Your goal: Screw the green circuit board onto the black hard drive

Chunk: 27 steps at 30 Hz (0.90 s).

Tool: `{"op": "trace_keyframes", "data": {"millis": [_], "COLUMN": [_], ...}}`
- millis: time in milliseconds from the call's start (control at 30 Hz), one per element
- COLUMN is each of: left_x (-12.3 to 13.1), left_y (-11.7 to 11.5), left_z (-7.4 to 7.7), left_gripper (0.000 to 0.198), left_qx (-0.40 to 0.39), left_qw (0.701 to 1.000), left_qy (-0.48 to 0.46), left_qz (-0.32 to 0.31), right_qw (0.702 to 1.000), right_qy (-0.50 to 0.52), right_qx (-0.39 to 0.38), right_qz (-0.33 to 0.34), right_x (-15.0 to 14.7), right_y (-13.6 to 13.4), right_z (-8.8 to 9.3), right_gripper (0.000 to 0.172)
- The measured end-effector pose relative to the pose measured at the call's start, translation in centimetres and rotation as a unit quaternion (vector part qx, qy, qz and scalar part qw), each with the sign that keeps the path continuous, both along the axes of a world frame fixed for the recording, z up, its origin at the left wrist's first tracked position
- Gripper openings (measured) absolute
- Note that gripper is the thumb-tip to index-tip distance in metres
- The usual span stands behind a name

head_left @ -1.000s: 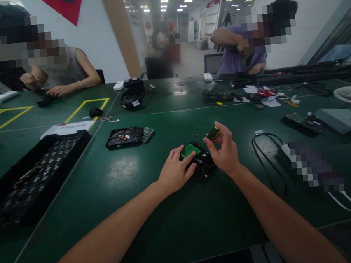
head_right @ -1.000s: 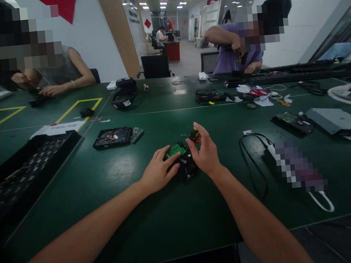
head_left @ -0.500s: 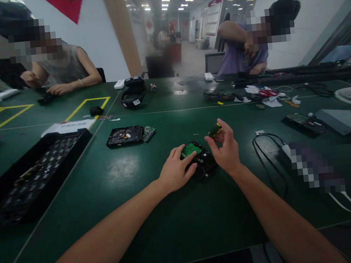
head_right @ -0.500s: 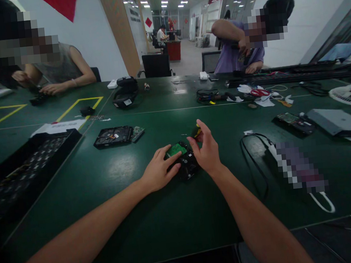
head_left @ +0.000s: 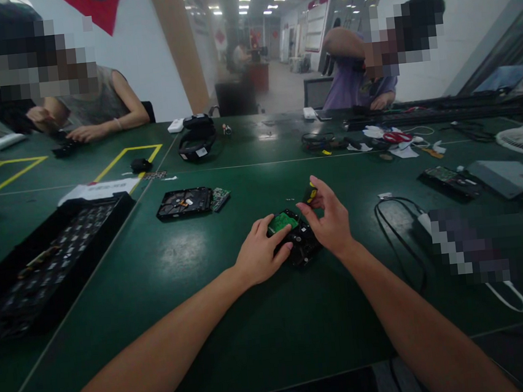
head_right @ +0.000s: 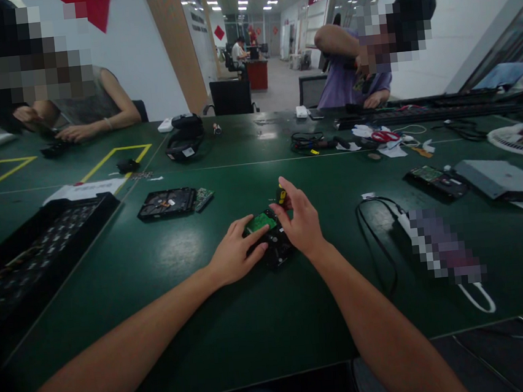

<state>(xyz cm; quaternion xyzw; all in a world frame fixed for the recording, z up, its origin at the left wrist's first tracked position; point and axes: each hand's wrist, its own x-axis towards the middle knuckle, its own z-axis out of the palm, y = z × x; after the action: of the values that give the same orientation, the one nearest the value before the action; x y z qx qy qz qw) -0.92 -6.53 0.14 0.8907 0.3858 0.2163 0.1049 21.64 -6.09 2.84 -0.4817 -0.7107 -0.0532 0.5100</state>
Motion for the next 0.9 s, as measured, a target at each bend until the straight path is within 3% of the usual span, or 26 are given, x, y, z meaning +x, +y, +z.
{"op": "trace_keyframes", "data": {"millis": [233,433,700,900], "left_x": [0.0,0.4,0.4,0.6], "left_y": [-0.1,-0.7,-0.9,-0.9], "left_z": [0.1,0.3,0.6,0.2], "left_gripper": [0.052,0.052,0.053,0.054], "left_qx": [0.000,0.014,0.013,0.026], "left_qw": [1.000,0.999,0.999,0.999], "left_qy": [0.002,0.001,0.005,0.017], "left_qz": [-0.004,-0.048,-0.049,-0.039], "right_qw": [0.999,0.999,0.999,1.000], "right_qy": [0.025,-0.023,-0.003,0.009], "right_qx": [-0.016,0.024,0.020,0.018], "right_qz": [0.025,-0.027,-0.038,-0.004], "right_x": [-0.1,-0.1,0.8,0.7], "right_y": [-0.7,-0.9,-1.3,-1.6], "right_z": [0.6,1.5,1.5,1.3], "right_gripper": [0.060,0.051,0.052,0.053]}}
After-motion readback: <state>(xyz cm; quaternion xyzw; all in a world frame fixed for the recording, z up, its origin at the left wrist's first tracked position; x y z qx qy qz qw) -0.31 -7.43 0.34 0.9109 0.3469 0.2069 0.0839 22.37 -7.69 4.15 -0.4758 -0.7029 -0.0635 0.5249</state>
